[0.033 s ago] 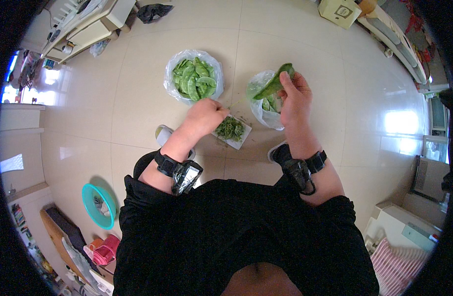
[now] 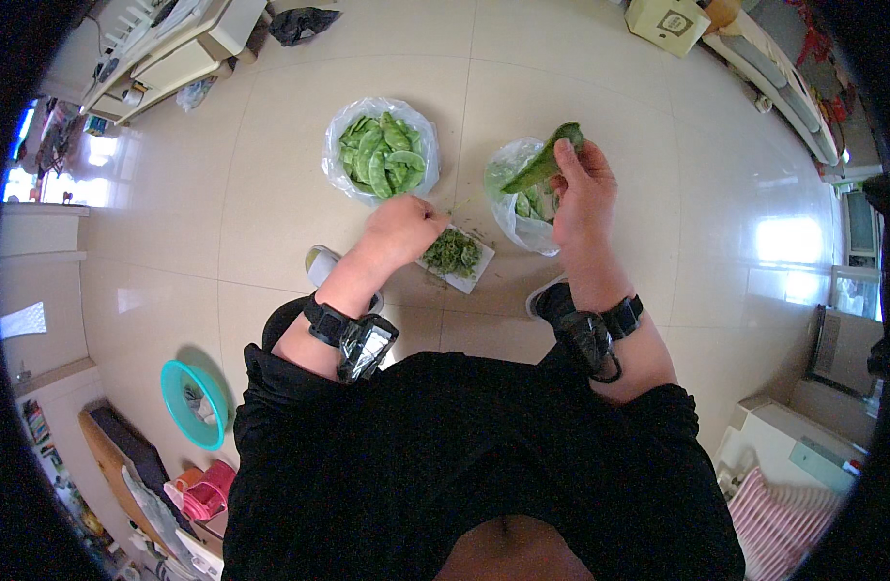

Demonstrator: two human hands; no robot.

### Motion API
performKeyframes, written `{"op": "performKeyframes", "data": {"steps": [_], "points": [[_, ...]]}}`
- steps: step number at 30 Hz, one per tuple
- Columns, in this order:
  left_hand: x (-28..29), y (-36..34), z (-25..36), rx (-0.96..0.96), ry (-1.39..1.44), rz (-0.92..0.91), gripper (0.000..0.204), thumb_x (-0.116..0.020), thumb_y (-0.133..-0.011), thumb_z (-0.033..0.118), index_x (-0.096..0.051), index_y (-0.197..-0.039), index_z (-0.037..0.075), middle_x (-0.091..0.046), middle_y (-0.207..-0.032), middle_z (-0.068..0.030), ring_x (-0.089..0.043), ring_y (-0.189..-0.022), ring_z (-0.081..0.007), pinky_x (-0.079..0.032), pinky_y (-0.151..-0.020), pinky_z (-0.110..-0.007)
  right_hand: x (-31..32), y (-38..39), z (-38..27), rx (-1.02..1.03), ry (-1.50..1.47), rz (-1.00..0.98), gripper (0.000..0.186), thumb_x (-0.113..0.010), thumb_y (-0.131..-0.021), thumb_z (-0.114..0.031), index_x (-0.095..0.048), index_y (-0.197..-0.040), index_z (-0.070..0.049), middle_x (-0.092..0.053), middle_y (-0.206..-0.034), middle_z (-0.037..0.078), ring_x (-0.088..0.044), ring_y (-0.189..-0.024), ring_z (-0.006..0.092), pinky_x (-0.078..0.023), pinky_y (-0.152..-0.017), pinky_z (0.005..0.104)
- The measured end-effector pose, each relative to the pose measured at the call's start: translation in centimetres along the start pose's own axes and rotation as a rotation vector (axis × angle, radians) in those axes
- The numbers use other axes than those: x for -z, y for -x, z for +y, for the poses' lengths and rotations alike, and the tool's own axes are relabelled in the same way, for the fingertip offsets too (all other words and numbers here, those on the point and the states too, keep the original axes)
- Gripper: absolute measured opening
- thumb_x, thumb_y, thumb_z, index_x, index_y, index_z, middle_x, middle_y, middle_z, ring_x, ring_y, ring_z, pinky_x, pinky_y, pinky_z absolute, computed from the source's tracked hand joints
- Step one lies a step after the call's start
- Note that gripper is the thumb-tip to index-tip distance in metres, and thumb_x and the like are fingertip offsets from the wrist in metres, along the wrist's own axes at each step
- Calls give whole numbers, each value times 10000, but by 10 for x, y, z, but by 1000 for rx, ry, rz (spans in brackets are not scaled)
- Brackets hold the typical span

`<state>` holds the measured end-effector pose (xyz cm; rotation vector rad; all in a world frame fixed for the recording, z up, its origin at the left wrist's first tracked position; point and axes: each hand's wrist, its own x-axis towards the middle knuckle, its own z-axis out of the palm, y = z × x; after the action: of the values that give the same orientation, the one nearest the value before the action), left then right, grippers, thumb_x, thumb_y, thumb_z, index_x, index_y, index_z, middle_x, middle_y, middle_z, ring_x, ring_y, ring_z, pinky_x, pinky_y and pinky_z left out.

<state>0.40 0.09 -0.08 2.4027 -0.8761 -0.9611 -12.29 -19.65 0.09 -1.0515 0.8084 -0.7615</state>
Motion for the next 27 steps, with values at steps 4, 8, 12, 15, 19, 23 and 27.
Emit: {"op": "performKeyframes", "data": {"steps": [4,8,12,15,19,23,27], "points": [[-4,-3,-3,75,-109,-74,352,-556,-845,319,-734,-939,31,-701,-893,-220,-673,-898,-387,-533,-841,-441,3,-5,-2,5,-67,-6,180,-740,-891,-175,-678,-1020,-65,-670,-890,-13,-564,-738,93,-421,-615,264],[-7,-6,-4,34,-135,-86,356,-551,-849,322,-733,-941,30,-701,-913,-220,-672,-915,-385,-528,-859,-446,4,-7,4,-85,-141,-81,179,-721,-909,-186,-671,-1036,-70,-682,-917,-9,-596,-775,97,-429,-615,265],[-9,-6,-5,26,-152,-133,352,-557,-847,319,-732,-941,29,-701,-931,-218,-670,-924,-386,-526,-869,-443,7,-5,8,-140,-163,-150,168,-705,-923,-201,-668,-1031,-78,-683,-910,-13,-593,-765,93,-432,-617,264],[-11,-6,-5,9,-155,-133,346,-565,-845,319,-732,-942,33,-702,-935,-218,-671,-925,-384,-527,-867,-442,5,-4,11,-158,-184,-171,152,-697,-929,-202,-667,-1024,-87,-687,-906,-15,-595,-750,91,-431,-614,262],[-12,-7,-5,13,-181,-132,332,-573,-846,320,-734,-936,44,-704,-933,-208,-673,-920,-377,-530,-859,-443,6,-4,10,-187,-186,-208,120,-669,-951,-191,-642,-1015,-93,-699,-933,33,-640,-815,126,-496,-691,282],[-14,-6,-7,-8,-163,-96,297,-575,-849,292,-722,-920,44,-696,-894,-206,-671,-880,-379,-528,-821,-447,5,-1,9,-198,-232,-263,142,-684,-939,-205,-665,-1035,-102,-709,-924,-1,-601,-738,88,-440,-623,264],[-17,-7,-13,-56,-143,-78,255,-583,-845,257,-695,-884,31,-675,-823,-218,-659,-809,-396,-518,-749,-467,4,0,7,-234,-207,-272,99,-645,-970,-195,-638,-1004,-103,-707,-952,50,-669,-861,137,-536,-763,302]]}}
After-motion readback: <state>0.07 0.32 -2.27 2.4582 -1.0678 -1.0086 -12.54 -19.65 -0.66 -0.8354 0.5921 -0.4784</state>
